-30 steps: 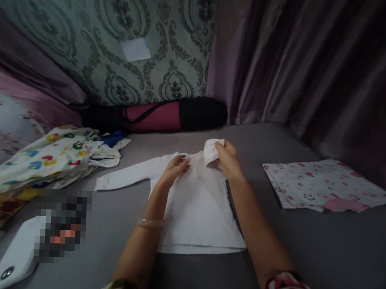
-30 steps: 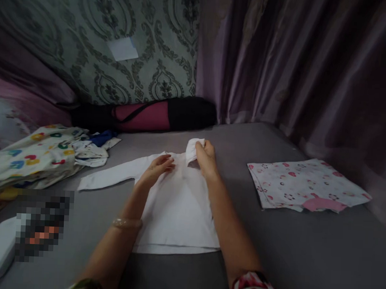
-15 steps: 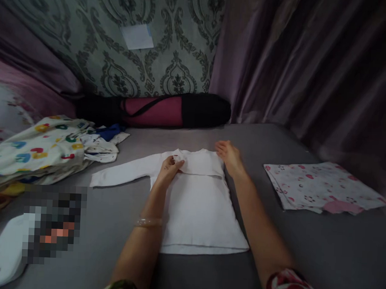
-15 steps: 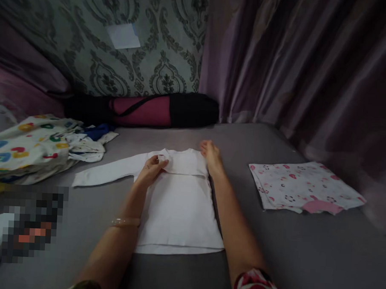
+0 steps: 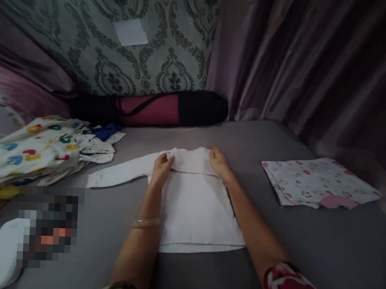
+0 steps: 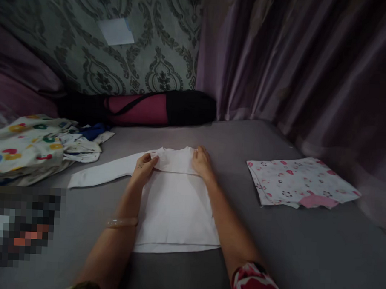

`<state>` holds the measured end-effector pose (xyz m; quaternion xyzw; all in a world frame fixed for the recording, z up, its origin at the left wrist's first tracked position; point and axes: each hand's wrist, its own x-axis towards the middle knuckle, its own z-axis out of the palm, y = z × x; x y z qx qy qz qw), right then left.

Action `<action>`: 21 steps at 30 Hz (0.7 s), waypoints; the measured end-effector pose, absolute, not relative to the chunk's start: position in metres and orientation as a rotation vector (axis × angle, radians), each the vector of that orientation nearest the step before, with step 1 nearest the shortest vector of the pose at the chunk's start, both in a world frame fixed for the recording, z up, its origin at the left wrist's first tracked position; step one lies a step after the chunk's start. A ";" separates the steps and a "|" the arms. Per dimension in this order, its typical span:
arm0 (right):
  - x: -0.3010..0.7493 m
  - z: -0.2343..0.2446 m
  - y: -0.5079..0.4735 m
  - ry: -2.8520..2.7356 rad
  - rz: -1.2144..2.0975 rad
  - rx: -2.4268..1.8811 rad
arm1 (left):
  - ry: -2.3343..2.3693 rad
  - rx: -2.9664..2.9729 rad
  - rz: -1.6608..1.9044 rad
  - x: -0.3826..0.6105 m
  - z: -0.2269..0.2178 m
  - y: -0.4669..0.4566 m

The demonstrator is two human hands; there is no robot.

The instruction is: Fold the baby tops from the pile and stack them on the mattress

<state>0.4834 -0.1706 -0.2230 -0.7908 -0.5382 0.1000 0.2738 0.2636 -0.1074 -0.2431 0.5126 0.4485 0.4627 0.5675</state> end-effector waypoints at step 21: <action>0.460 -0.247 -0.186 -1.726 0.050 -2.346 | 1.497 1.751 1.081 0.254 -0.236 -0.112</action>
